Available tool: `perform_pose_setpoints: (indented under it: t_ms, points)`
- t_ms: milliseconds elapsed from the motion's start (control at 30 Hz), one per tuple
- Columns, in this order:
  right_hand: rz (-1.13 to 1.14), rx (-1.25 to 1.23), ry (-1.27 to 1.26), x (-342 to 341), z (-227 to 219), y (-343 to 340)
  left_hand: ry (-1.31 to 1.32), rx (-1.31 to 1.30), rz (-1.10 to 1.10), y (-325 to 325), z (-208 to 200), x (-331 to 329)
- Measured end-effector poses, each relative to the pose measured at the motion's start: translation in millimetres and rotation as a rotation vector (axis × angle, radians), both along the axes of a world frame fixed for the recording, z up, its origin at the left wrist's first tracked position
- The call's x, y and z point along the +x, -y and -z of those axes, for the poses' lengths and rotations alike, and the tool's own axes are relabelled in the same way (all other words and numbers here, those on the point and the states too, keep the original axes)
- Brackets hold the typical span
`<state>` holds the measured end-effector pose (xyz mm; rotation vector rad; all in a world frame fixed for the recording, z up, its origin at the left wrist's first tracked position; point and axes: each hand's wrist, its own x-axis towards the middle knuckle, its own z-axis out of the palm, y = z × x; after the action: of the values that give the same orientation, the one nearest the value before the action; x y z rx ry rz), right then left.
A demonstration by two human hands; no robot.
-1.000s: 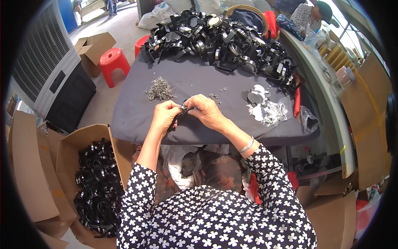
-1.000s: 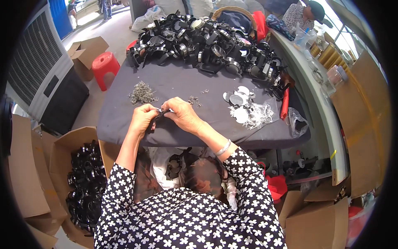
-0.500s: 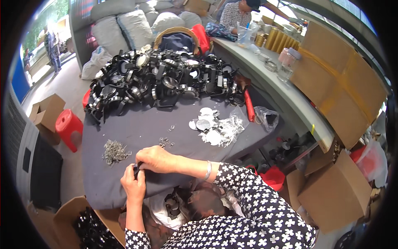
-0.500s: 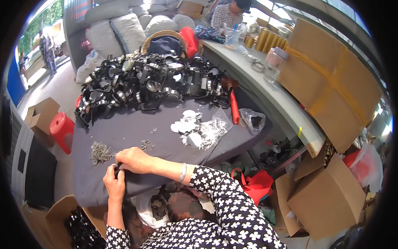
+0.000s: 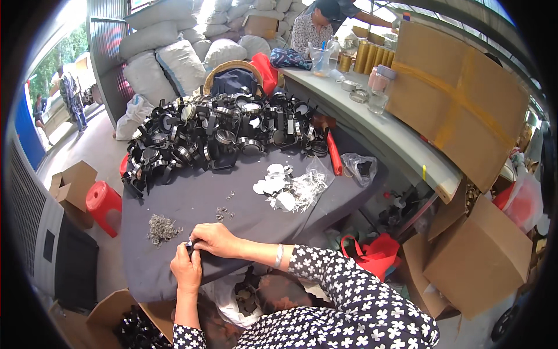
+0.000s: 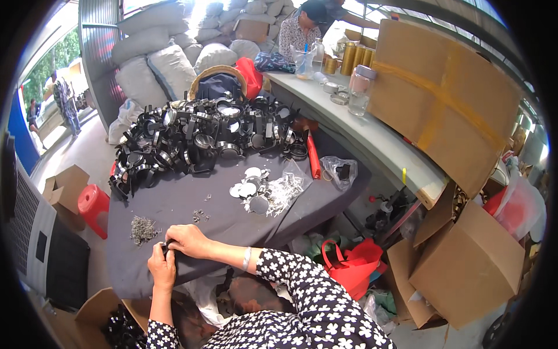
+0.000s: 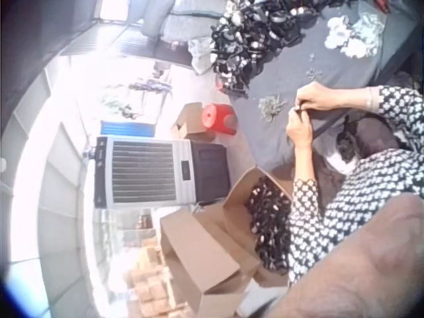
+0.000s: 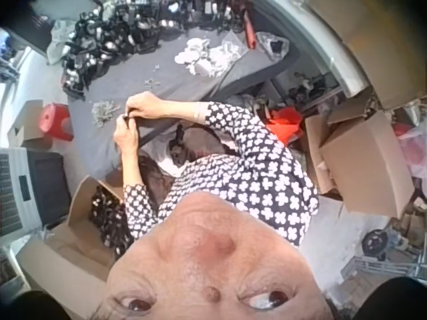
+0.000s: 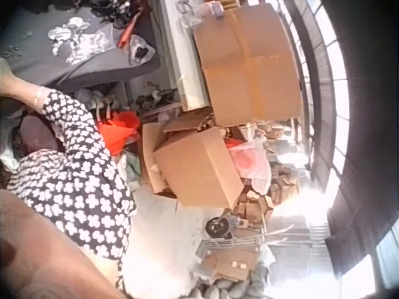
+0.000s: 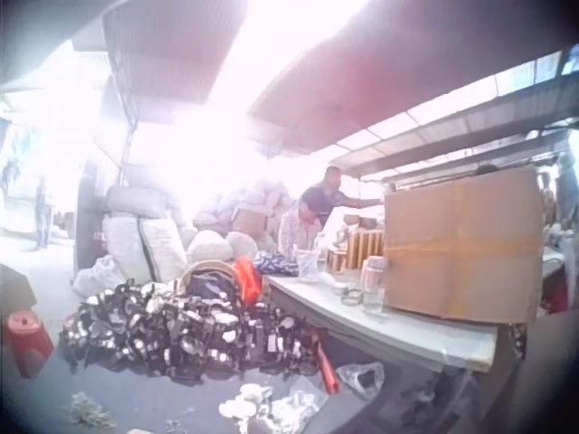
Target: The person is seen manually assembling small metal components onto circular plastic parts at a workbench.
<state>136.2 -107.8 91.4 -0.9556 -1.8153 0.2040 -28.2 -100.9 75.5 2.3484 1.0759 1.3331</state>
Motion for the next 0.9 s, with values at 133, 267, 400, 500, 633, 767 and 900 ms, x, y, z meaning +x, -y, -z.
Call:
perform_pose_setpoints:
  t_ms: [133, 267, 400, 500, 633, 767, 900]
  points:
    - [0.052, 0.084, 0.017, 8.8, 4.6, 14.6, -0.169, 0.075, -0.004, 3.2, 2.0, -0.2]
    - [-0.013, -0.260, -0.271, 9.7, 1.1, 11.6, -0.265, 0.071, -0.031, -2.3, 3.8, -7.0]
    - [0.215, -0.152, -0.320, 34.2, 9.5, 24.0, -0.151, -0.082, -0.078, -3.4, -1.5, -9.4]
    - [0.363, -0.160, -0.279, 64.3, 16.8, 62.6, 0.050, -0.201, -0.134, 12.0, -13.6, -1.3]
    - [0.464, -0.171, -0.280, 71.3, 21.7, 83.3, 0.534, -0.928, 0.022, 18.0, -61.3, 42.2]
    - [0.527, -0.114, -0.111, 84.0, 23.7, 79.0, 0.562, -0.888, 0.294, -36.8, -104.0, 131.0]
    - [0.459, -0.076, -0.076, 64.6, 22.0, 71.3, 0.739, -0.830, 0.776, -112.5, -176.0, 181.2]
